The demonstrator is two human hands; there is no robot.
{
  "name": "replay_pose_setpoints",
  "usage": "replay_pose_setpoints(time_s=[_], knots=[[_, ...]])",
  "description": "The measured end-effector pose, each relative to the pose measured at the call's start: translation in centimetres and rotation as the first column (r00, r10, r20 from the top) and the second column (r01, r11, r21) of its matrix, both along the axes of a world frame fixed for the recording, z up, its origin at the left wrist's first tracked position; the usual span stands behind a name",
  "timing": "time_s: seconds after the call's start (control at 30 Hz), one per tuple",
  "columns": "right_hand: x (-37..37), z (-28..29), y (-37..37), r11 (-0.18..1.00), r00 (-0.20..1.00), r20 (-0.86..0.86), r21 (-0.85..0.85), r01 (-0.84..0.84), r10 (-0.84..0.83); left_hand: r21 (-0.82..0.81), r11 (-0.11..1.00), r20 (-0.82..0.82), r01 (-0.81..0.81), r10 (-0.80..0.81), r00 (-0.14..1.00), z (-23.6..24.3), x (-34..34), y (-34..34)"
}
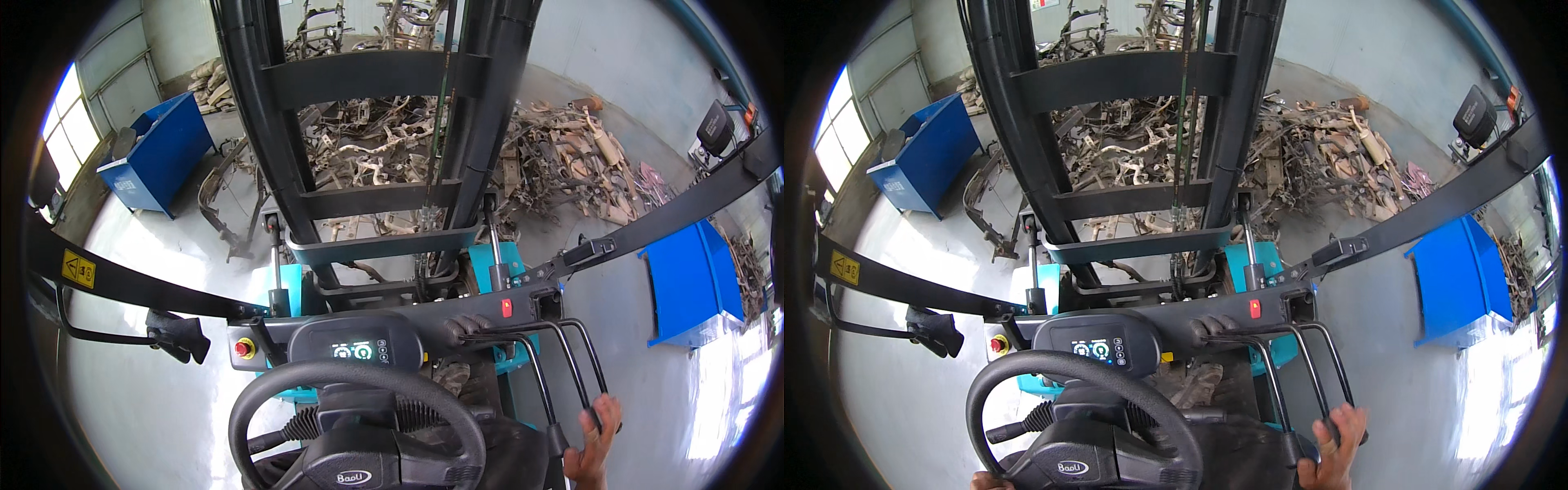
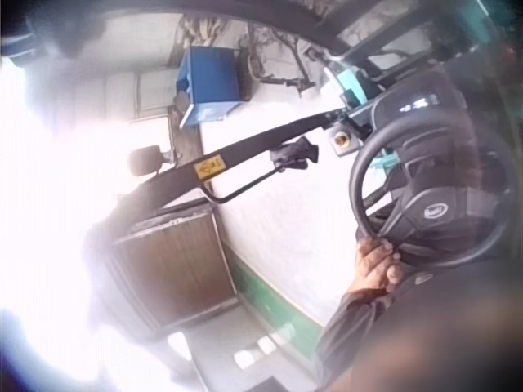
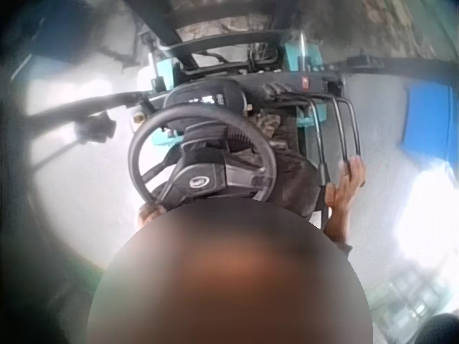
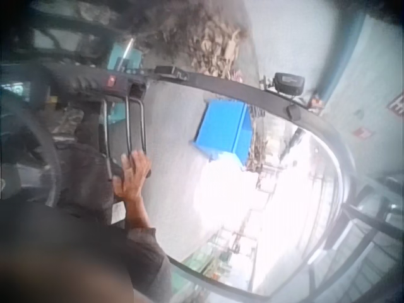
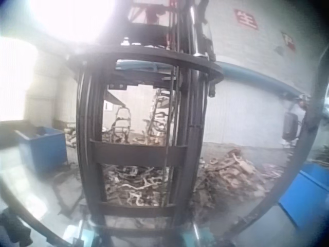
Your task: The person operates a forklift inside a warehouse, steering and using the controls to lift and lower a large pile of scrap metal. The forklift is maneuvered toward the scrap pile, the forks are raised to engage the material, and the load is lifted and repositioned within the facility.
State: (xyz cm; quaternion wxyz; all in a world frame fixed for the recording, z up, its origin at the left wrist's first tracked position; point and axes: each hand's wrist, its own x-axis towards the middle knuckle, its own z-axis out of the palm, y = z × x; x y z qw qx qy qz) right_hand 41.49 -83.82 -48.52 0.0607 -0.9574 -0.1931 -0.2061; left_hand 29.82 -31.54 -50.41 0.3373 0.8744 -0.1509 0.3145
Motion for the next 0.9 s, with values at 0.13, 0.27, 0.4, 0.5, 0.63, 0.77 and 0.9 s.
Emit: replay_pose_setpoints(time_s=[0.13, 0.27, 0.4, 0.5, 0.63, 0.77, 0.9], knots=[[-1.1, -1.1, 0.1, 0.999, 0.997, 0.074, -0.032, 0.038, -0.035, -0.126, 0.967, 0.112, -0.222, 0.236, 0.965, -4.3, 2.5, 3.1], [-0.4, -0.7, 0.5, 0.995, 0.994, 0.037, -0.003, 0.1, -0.1, -0.553, 0.62, -0.285, -0.557, 0.487, 0.825, -10.0, 6.1, 4.9], [-0.7, 0.4, 1.5, 0.996, 0.996, -0.019, 0.006, 0.092, -0.092, -0.897, 0.388, -0.3, -0.212, -0.183, 0.936, -13.3, 7.0, 5.7], [-0.9, 0.7, 1.9, 0.996, 0.996, -0.02, 0.041, 0.083, -0.083, -0.848, 0.453, -0.38, -0.274, -0.161, 0.911, -13.1, 6.4, 5.0], [-0.6, 0.3, 1.5, 0.994, 0.996, -0.005, 0.058, 0.09, -0.09, -0.847, 0.366, -0.416, -0.386, -0.005, 0.909, -10.9, 7.7, 3.6], [-0.7, 0.2, 1.3, 0.996, 0.995, 0.066, 0.049, 0.069, -0.072, -0.704, 0.607, -0.387, -0.367, 0.105, 0.916, -9.1, 13.0, 5.2], [-0.8, 0.2, 1.6, 0.997, 0.995, 0.076, 0.061, 0.055, -0.06, -0.694, 0.682, -0.384, -0.23, -0.081, 0.92, -6.9, 13.9, 6.9]])
